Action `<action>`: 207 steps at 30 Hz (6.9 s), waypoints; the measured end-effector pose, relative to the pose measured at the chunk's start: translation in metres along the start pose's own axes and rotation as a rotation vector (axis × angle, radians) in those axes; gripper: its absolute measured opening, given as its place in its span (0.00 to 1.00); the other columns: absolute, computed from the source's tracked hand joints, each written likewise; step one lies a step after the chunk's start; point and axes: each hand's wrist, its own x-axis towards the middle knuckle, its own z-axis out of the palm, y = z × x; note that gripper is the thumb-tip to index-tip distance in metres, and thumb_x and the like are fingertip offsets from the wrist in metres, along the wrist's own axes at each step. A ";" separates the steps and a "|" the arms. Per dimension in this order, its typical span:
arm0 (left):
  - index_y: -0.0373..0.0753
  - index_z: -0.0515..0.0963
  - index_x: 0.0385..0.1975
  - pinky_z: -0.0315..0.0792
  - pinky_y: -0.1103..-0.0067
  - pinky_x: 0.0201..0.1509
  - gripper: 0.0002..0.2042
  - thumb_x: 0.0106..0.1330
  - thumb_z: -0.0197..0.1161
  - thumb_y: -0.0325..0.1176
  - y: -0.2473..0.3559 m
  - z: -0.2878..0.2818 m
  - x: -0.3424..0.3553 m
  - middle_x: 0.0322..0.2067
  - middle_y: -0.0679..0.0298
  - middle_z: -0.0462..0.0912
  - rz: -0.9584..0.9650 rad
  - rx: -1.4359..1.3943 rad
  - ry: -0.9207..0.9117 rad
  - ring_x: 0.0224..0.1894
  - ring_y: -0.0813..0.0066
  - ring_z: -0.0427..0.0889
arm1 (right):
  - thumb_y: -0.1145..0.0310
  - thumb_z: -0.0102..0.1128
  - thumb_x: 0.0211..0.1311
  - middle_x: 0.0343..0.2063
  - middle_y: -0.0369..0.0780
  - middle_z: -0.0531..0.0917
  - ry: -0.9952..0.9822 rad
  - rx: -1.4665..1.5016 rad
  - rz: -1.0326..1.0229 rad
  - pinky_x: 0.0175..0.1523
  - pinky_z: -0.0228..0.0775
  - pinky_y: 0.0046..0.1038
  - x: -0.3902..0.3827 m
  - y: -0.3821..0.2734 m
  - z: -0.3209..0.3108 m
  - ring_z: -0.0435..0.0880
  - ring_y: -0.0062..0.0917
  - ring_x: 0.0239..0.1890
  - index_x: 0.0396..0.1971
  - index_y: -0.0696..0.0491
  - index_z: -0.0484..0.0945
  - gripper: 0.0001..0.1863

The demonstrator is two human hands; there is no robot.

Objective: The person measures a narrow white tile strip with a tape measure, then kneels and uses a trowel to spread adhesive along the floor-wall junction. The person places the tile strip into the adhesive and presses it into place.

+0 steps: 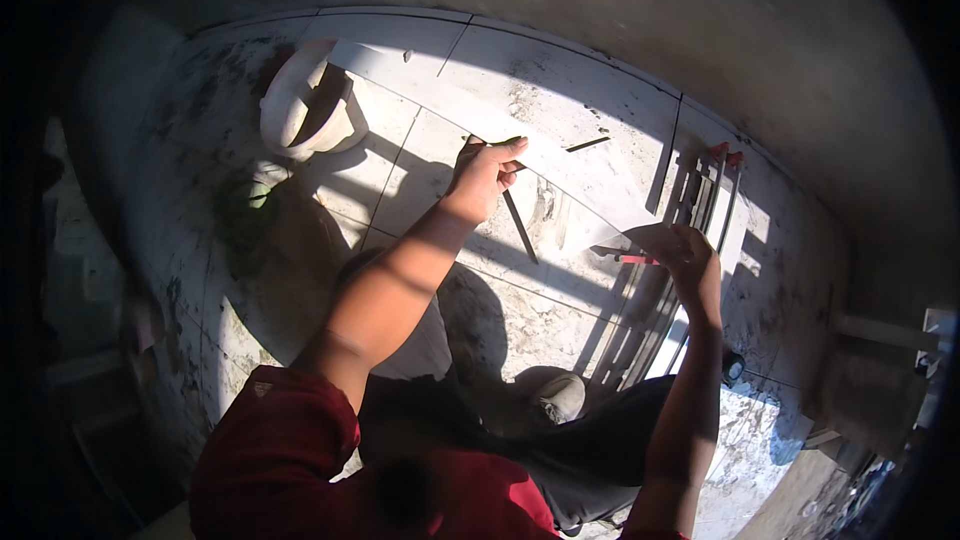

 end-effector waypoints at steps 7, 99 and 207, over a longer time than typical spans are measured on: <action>0.46 0.73 0.33 0.65 0.84 0.29 0.12 0.54 0.72 0.30 -0.004 0.003 -0.003 0.30 0.71 0.81 0.014 -0.045 0.030 0.27 0.84 0.72 | 0.69 0.66 0.55 0.41 0.44 0.84 -0.038 0.059 -0.003 0.47 0.75 0.28 -0.003 -0.012 -0.003 0.83 0.28 0.43 0.49 0.61 0.76 0.21; 0.36 0.65 0.56 0.66 0.70 0.60 0.21 0.68 0.61 0.36 -0.006 -0.016 0.018 0.52 0.59 0.73 0.164 0.052 -0.121 0.55 0.67 0.72 | 0.54 0.67 0.58 0.39 0.45 0.85 0.348 0.391 -0.040 0.43 0.74 0.25 -0.049 0.116 -0.152 0.85 0.28 0.38 0.41 0.57 0.81 0.22; 0.31 0.64 0.58 0.70 0.73 0.55 0.22 0.69 0.59 0.34 0.040 -0.101 0.037 0.51 0.49 0.71 1.106 1.903 -0.742 0.52 0.63 0.75 | 0.39 0.65 0.48 0.45 0.49 0.82 0.932 -0.570 0.882 0.55 0.70 0.36 -0.164 0.466 -0.141 0.81 0.44 0.49 0.54 0.47 0.75 0.37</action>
